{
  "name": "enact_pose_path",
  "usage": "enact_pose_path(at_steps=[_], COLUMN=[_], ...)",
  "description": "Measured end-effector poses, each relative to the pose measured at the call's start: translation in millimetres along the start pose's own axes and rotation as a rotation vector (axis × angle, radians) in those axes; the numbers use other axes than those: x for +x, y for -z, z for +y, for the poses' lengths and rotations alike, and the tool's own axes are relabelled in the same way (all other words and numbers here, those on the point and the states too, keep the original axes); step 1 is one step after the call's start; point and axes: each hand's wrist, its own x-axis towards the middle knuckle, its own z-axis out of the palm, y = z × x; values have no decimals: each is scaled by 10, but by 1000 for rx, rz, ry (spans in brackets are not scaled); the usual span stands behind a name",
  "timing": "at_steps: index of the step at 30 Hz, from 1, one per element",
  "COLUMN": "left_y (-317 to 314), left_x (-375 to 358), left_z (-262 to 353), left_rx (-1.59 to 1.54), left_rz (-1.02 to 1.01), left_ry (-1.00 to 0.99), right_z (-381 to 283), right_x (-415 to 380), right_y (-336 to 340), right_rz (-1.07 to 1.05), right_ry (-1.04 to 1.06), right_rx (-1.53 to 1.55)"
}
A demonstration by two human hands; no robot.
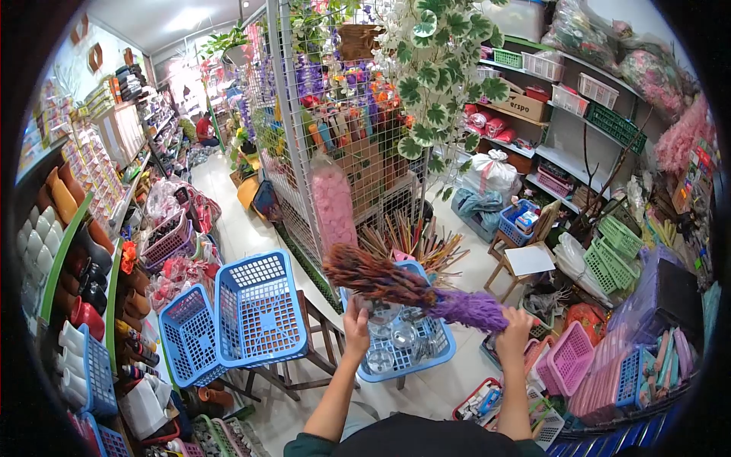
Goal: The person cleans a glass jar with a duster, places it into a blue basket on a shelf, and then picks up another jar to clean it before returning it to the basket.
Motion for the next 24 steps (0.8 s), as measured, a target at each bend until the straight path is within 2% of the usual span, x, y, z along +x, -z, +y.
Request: enact_pose_path(at_steps=[2, 3, 4, 6, 7, 8, 11, 13, 18, 20, 21, 22, 24], left_y=[-34, -171, -143, -86, -67, -72, -199, -119, -257, -362, -348, -307, -174], left_x=[-79, 23, 43, 80, 110, 69, 52, 145, 140, 79, 90, 112, 184], left_z=[13, -3, 39, 185, 44, 44, -17, 163, 397, 412, 378, 353, 350], left_rx=[-72, -371, -371, -566, -430, -474, -485, -799, -732, -825, -976, -978, -1173], left_rz=[98, 238, 242, 282, 189, 37, 154, 162, 60, 108, 257, 254, 20], left_ry=[402, 205, 202, 320, 287, 396, 418, 540, 554, 737, 788, 790, 533], right_z=[18, 98, 150, 198, 199, 184, 159, 205, 236, 152, 178, 225, 247], right_x=[7, 9, 19, 18, 8, -4, 5, -9, -126, -120, -138, -181, -205], right_y=[1, 28, 54, 83, 33, -4, 32, 116, 38, 52, 56, 68, 77], right_rz=[-23, -22, -21, -59, -50, -41, -36, -12, 31, 10, 14, -10, -36], right_ry=[-2, -50, -97, -129, -104, -80, -90, -99, -132, -175, -176, -159, -142], right_rx=[-28, -23, -20, -49, -56, -62, -16, 15, 31, 76, 75, 82, 87])
